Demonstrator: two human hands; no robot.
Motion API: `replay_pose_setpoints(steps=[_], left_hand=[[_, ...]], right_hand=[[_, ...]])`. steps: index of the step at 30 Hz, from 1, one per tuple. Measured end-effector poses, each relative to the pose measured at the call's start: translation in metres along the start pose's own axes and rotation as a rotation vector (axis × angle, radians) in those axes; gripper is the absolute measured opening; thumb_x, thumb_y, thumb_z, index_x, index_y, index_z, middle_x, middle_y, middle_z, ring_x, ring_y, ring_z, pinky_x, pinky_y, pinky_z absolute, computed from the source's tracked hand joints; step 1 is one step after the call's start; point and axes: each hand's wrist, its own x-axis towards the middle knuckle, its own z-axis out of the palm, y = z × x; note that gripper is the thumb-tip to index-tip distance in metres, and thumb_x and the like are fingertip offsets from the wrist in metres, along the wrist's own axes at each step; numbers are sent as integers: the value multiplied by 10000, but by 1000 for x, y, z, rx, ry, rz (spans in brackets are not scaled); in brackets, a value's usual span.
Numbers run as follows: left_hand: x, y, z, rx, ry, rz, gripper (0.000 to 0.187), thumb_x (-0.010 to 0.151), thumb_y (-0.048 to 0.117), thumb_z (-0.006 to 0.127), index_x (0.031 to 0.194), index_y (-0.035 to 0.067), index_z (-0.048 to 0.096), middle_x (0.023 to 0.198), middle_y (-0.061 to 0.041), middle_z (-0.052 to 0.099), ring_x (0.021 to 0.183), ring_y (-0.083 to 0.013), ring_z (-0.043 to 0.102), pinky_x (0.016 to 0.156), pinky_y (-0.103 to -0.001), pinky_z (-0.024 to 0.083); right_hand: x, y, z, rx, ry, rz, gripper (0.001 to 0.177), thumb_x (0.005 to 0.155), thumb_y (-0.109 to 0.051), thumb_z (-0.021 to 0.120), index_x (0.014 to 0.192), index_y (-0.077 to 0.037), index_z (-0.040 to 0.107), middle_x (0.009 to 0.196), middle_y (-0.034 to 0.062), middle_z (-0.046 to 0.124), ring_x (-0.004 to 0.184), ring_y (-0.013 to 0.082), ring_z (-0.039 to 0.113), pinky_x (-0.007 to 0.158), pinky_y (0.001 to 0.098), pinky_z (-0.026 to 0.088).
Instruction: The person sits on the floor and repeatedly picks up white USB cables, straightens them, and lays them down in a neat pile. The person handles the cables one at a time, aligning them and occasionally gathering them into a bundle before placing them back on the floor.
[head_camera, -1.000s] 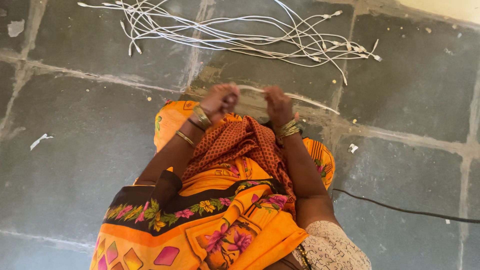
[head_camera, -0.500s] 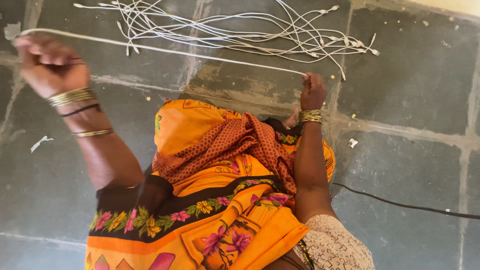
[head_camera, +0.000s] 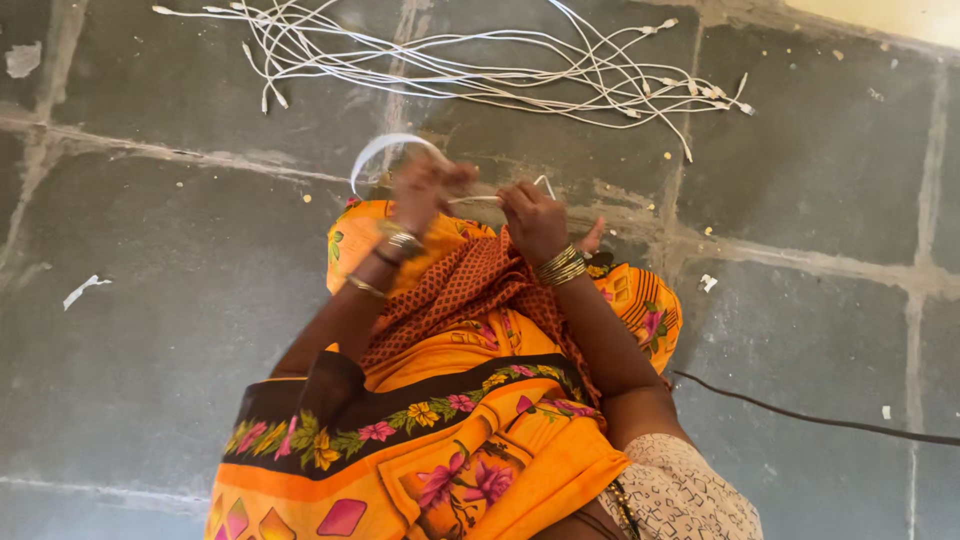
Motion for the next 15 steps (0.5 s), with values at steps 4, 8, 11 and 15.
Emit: replay_pose_setpoints(steps=[4, 8, 11, 15], left_hand=[[-18, -42, 32, -15, -246, -173, 201, 1089, 64, 527, 897, 54, 584, 747, -38, 684, 626, -104, 652, 486, -242, 505], [4, -67, -5, -262, -70, -125, 167, 991, -45, 527, 917, 92, 589, 830, 4, 666, 658, -72, 638, 485, -220, 478], [18, -56, -69, -53, 61, 24, 225, 1055, 23, 588, 844, 99, 602, 727, 13, 653, 584, -58, 599, 445, -222, 464], [12, -36, -116, -115, 144, -250, 209, 1076, 143, 589, 878, 86, 623, 631, 35, 556, 488, -34, 465, 408, -208, 339]], right_hand=[[-8, -3, -18, -65, 40, -58, 168, 1023, -245, 662, 1029, -87, 719, 938, 89, 719, 711, 246, 684, 598, 375, 554], [-16, 33, -21, -138, 21, 156, 160, 1017, -200, 654, 927, -87, 722, 900, 84, 744, 648, 247, 683, 542, 377, 537], [-18, 68, -30, -197, 11, 287, 194, 1037, -241, 670, 950, -78, 728, 867, 88, 730, 632, 252, 676, 544, 379, 521], [-23, 92, -26, -83, 46, 145, 174, 1018, -228, 683, 1006, -60, 727, 894, 115, 714, 771, 285, 700, 669, 402, 556]])
